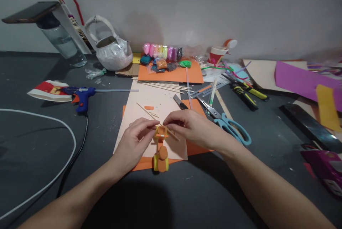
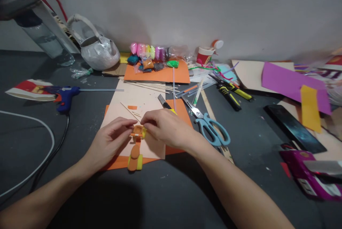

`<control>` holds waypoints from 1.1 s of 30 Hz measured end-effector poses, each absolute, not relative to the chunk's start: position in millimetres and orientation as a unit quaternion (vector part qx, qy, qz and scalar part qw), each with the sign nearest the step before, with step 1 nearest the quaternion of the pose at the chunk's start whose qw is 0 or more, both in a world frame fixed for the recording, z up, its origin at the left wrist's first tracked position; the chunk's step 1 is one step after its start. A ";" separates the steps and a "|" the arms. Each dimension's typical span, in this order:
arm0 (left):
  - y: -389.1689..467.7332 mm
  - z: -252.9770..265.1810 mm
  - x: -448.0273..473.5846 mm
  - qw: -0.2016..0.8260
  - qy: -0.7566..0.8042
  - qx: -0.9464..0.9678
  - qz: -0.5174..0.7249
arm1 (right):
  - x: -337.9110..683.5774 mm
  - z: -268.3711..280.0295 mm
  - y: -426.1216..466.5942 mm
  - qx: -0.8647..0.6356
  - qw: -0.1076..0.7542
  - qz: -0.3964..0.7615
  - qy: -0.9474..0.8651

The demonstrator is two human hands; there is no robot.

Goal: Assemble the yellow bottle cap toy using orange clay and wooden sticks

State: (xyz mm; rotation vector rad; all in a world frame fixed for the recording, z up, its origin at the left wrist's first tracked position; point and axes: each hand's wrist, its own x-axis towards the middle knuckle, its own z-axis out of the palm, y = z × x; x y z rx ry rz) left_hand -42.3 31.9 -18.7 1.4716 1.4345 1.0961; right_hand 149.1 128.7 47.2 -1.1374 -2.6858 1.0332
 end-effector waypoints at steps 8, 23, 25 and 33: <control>23.3 -8.0 -46.5 0.486 0.541 0.566 0.389 | 168.7 47.8 141.6 -0.524 -0.042 0.116 -0.843; -6.3 6.4 -18.9 0.436 0.644 0.568 0.269 | 189.4 24.5 119.9 -0.573 -0.044 0.065 -0.816; -7.9 5.2 -14.8 0.418 0.648 0.579 0.266 | 195.5 26.1 117.9 -0.584 -0.011 0.075 -0.808; 0.4 2.8 -21.3 0.332 0.641 0.638 0.269 | 213.6 36.5 98.7 -0.550 0.066 0.199 -0.808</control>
